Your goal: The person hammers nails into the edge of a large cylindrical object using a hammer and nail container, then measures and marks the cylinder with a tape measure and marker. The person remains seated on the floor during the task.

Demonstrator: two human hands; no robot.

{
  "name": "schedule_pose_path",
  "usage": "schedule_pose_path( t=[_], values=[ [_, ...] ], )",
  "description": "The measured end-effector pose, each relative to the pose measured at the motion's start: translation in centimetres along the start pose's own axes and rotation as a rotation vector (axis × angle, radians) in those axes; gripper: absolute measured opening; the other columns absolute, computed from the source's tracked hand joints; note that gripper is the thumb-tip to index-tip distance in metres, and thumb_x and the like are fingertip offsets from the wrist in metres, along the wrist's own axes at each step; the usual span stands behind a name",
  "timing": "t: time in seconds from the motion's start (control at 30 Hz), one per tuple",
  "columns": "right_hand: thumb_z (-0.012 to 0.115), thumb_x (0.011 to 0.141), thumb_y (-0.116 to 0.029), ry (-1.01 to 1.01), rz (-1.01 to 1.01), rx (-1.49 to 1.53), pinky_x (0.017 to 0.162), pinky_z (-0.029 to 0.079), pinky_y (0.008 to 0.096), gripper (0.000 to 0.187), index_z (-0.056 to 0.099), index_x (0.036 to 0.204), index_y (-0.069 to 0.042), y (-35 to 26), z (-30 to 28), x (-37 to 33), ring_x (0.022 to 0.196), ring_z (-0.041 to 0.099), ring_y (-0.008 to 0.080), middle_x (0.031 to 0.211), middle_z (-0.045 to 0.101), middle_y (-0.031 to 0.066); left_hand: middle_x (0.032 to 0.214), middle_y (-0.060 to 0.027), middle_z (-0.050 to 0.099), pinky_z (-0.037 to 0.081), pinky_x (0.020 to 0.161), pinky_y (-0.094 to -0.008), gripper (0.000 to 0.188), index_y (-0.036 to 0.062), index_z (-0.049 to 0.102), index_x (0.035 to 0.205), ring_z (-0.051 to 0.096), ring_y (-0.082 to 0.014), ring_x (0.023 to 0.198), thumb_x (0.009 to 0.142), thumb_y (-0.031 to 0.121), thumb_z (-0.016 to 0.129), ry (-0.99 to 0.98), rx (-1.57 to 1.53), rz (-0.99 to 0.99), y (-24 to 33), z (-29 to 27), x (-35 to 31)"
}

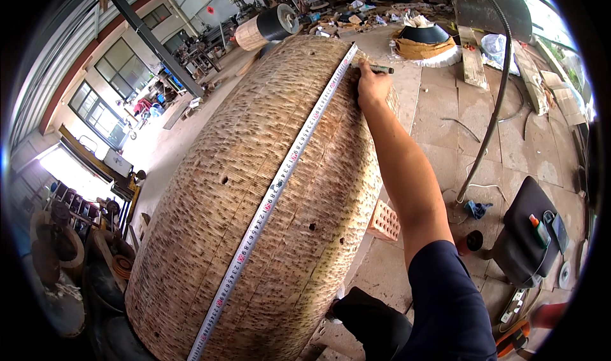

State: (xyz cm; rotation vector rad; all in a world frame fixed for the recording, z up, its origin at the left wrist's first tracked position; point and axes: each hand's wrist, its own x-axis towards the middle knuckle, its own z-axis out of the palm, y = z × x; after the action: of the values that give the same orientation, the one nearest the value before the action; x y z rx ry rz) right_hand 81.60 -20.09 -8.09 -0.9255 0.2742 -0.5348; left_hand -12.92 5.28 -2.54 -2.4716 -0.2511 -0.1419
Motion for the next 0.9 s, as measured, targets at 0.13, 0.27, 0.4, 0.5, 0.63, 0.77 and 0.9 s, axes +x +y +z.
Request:
schedule_pose_path(
  t=[0.13,0.27,0.4,0.5,0.63,0.77,0.9],
  values=[
    [0.084,0.079,-0.025,-0.003,0.000,-0.064,0.081,0.052,0.0400,0.043,0.068,0.098,0.010,-0.4,0.4,-0.7,0.083,0.069,0.0294,0.093,0.073,0.0210,0.121,-0.0114,0.060,0.050,0.084,-0.0445,0.065,0.0159,0.057,0.140,0.059,-0.0298,0.099,0.078,0.030,0.070,0.005,0.010,-0.006,0.2,-0.1,-0.3],
    [0.083,0.079,-0.025,0.030,-0.073,-0.110,0.082,0.053,0.0398,0.043,0.068,0.098,0.011,-0.2,0.3,-1.0,0.086,0.070,0.0312,0.094,0.073,0.0227,0.121,-0.0114,0.061,0.050,0.084,-0.0445,0.065,0.0158,0.057,0.140,0.059,-0.0300,0.099,0.078,0.031,0.070,0.015,0.019,-0.004,-0.7,0.3,-0.2],
    [0.083,0.079,-0.025,-0.011,-0.070,-0.083,0.082,0.053,0.0396,0.043,0.068,0.098,0.011,-0.5,0.1,-0.8,0.088,0.071,0.0319,0.095,0.073,0.0237,0.121,-0.0113,0.061,0.050,0.084,-0.0446,0.065,0.0158,0.057,0.139,0.060,-0.0302,0.100,0.078,0.032,0.069,0.047,0.035,0.008,-0.5,0.7,-0.3],
    [0.082,0.081,-0.023,-0.027,-0.044,-0.145,0.082,0.053,0.0399,0.043,0.066,0.099,0.012,-0.6,0.6,-1.5,0.086,0.071,0.0313,0.093,0.073,0.0230,0.120,-0.0115,0.062,0.050,0.084,-0.0455,0.062,0.0152,0.058,0.138,0.060,-0.0311,0.099,0.079,0.034,0.068,0.055,0.049,-0.015,0.1,0.3,-0.9],
    [0.074,0.089,-0.023,-0.113,-0.267,-0.066,0.079,0.053,0.0418,0.034,0.067,0.106,0.005,0.4,-0.7,-0.2,0.083,0.071,0.0316,0.088,0.073,0.0224,0.120,-0.0117,0.062,0.051,0.082,-0.0472,0.058,0.0143,0.059,0.136,0.060,-0.0326,0.099,0.082,0.035,0.066,0.045,0.022,-0.017,-0.2,0.9,0.2],
    [0.062,0.098,-0.021,-0.325,-0.679,-0.484,0.075,0.056,0.0474,0.026,0.064,0.123,-0.014,-4.6,-3.5,-8.5,0.090,0.070,0.0365,0.107,0.070,0.0240,0.120,-0.0119,0.062,0.052,0.081,-0.0484,0.055,0.0137,0.059,0.134,0.061,-0.0337,0.099,0.084,0.036,0.064,0.007,0.005,-0.059,0.7,0.1,-0.6],
    [0.059,0.097,-0.014,-0.637,-0.908,-0.768,0.104,0.049,0.0477,0.038,0.056,0.135,-0.013,-6.1,-5.8,-12.2,0.118,0.062,0.0383,0.120,0.066,0.0243,0.120,-0.0122,0.062,0.053,0.079,-0.0501,0.051,0.0128,0.059,0.132,0.061,-0.0352,0.099,0.087,0.036,0.061,-0.020,-0.057,-0.072,0.1,-0.5,1.0]
  ],
)
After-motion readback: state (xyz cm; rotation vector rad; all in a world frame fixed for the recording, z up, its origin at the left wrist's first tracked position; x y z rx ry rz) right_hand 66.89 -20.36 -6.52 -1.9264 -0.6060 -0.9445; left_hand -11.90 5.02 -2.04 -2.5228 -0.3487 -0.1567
